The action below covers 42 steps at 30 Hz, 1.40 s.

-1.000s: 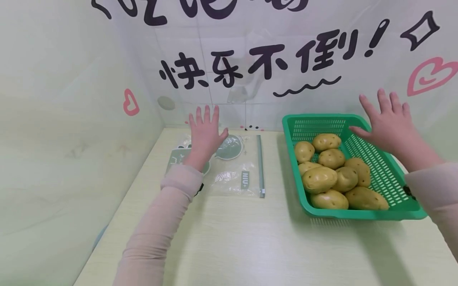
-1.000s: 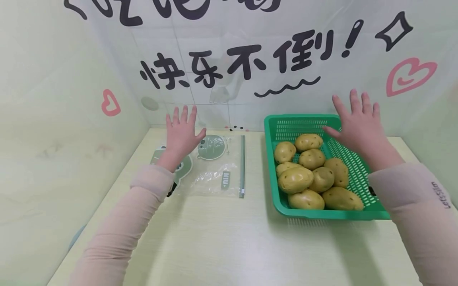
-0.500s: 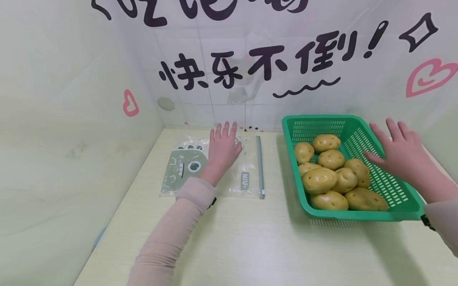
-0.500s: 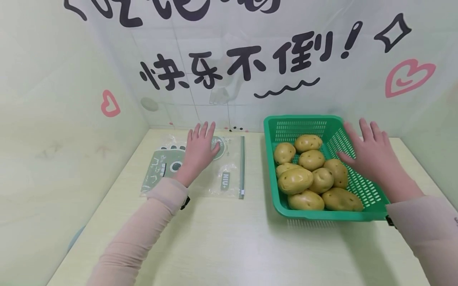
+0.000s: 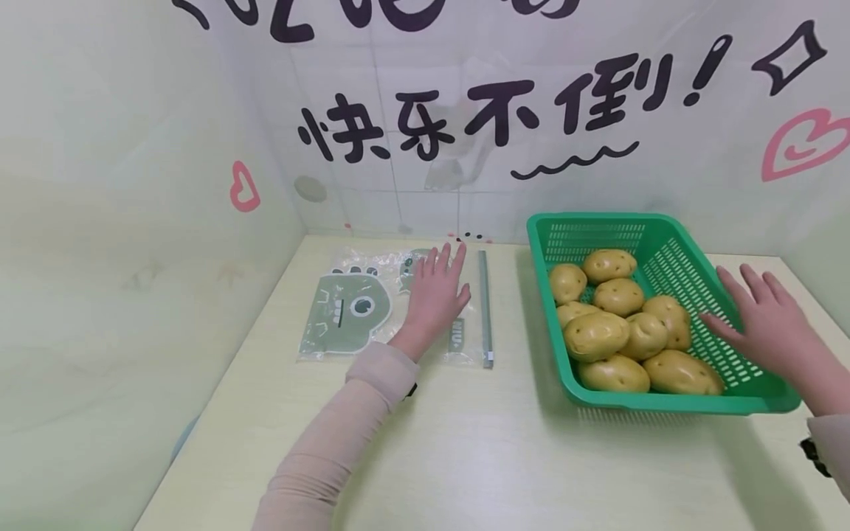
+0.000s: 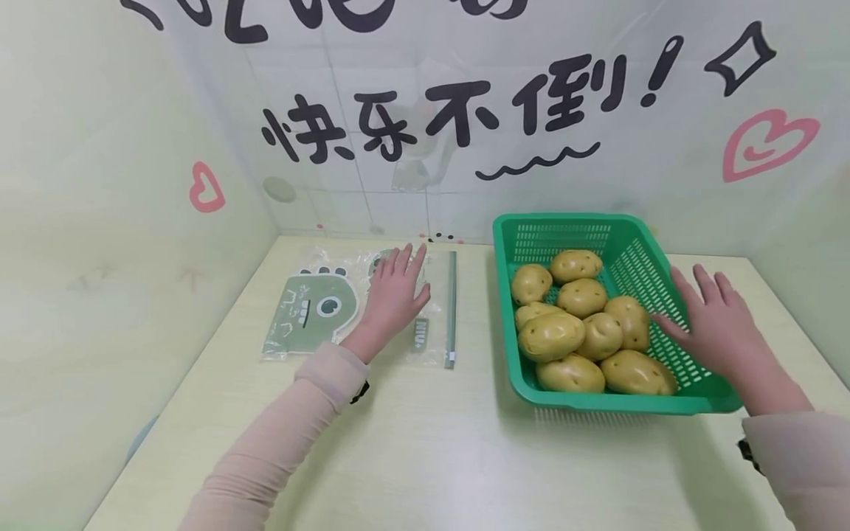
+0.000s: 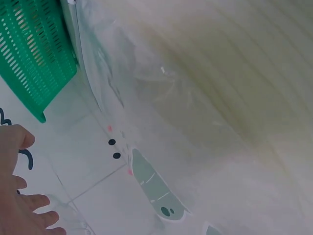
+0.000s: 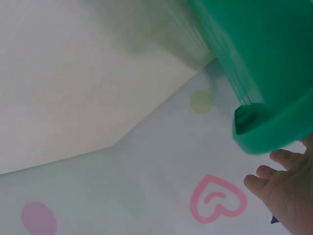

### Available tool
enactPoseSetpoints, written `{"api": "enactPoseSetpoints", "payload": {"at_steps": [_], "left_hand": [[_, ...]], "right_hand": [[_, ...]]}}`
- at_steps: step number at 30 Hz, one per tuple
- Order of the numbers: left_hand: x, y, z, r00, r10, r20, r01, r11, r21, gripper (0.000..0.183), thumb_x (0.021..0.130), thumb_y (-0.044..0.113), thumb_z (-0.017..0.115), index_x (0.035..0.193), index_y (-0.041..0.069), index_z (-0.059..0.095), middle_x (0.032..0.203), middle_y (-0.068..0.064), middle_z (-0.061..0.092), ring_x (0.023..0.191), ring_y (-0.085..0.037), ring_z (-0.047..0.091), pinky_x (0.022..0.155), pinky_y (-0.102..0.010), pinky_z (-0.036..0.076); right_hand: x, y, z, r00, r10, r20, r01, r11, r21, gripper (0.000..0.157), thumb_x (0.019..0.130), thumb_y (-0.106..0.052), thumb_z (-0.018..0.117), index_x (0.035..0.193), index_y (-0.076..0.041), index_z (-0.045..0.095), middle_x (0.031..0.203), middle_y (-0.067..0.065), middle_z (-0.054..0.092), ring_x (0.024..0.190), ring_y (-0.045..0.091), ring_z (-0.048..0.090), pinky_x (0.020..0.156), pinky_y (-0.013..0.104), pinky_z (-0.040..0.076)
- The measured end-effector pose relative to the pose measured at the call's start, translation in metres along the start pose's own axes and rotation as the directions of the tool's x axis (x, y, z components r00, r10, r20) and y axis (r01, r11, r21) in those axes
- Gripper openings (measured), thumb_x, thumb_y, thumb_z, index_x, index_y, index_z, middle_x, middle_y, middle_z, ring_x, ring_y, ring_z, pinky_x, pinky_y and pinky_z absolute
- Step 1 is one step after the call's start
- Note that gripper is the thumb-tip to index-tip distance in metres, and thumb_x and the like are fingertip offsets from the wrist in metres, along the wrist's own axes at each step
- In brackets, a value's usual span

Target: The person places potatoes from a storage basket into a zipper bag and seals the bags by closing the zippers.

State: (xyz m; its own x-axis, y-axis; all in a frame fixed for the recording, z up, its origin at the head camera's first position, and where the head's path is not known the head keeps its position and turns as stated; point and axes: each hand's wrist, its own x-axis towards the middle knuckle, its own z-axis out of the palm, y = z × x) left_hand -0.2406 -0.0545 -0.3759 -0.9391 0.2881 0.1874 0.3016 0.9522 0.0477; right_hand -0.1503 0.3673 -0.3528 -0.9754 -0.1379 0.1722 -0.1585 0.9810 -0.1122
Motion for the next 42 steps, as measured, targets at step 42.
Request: {"api": "enactPoseSetpoints", "payload": {"at_steps": [42], "left_hand": [[-0.012, 0.031, 0.049, 0.958, 0.175, 0.228, -0.202, 0.975, 0.098, 0.057, 0.098, 0.045, 0.043, 0.15, 0.025, 0.031, 0.155, -0.007, 0.034, 0.141, -0.029, 0.035, 0.117, -0.043, 0.033]], "right_hand": [[-0.004, 0.013, 0.028, 0.994, 0.058, 0.091, -0.06, 0.998, 0.019, 0.077, 0.097, -0.022, 0.052, 0.145, 0.018, 0.007, 0.144, 0.044, 0.016, 0.12, 0.065, 0.027, 0.094, 0.077, 0.029]]}}
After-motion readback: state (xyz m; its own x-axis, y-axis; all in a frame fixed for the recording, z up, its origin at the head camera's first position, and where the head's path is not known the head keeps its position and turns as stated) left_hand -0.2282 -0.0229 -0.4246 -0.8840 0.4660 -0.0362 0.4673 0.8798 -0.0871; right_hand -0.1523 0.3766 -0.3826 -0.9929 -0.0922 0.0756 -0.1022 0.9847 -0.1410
